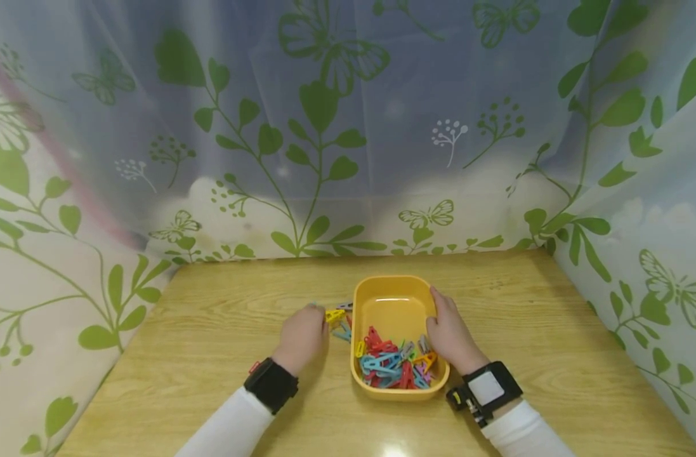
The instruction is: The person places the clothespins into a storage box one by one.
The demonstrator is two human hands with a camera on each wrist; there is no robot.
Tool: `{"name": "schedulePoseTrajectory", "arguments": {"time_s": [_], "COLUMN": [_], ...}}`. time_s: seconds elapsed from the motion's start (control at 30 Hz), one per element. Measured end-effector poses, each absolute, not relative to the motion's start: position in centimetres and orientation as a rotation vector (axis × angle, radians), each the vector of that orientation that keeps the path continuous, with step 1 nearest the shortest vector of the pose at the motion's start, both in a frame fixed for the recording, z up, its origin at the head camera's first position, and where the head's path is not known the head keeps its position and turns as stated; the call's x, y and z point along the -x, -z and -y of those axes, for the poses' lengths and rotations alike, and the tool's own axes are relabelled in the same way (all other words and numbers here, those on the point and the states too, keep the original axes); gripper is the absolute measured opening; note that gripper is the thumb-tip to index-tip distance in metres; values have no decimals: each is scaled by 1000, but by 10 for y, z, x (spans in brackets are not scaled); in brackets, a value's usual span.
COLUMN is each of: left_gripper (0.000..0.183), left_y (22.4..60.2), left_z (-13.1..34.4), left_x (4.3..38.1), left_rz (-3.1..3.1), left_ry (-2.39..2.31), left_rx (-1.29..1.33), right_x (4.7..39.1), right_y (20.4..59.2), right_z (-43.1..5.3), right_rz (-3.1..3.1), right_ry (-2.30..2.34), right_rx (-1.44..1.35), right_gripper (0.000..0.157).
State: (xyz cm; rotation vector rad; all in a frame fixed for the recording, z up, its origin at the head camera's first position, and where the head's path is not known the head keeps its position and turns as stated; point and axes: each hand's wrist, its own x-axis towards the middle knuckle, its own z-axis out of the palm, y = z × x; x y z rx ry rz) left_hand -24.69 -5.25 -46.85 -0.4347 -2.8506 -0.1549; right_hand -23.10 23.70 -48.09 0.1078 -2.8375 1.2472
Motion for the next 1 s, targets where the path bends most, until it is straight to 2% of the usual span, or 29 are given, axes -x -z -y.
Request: {"name": "schedulePoseTrajectory", "arguments": {"time_s": [0.47,1.0], "left_gripper": [13,12], "left_y": [428,428], "left_z": [31,6], "left_x": [224,199], "left_rz": [2732,2651], "left_ry": [270,136], "left_rx": [623,936], "right_x": [231,232], "right_y": [480,483], "right_z": [-237,-238], "right_rz": [2845,2839], "right_ry": [-1234,-1228], "right_rx": [-104,-112], "right_gripper": [60,61]}}
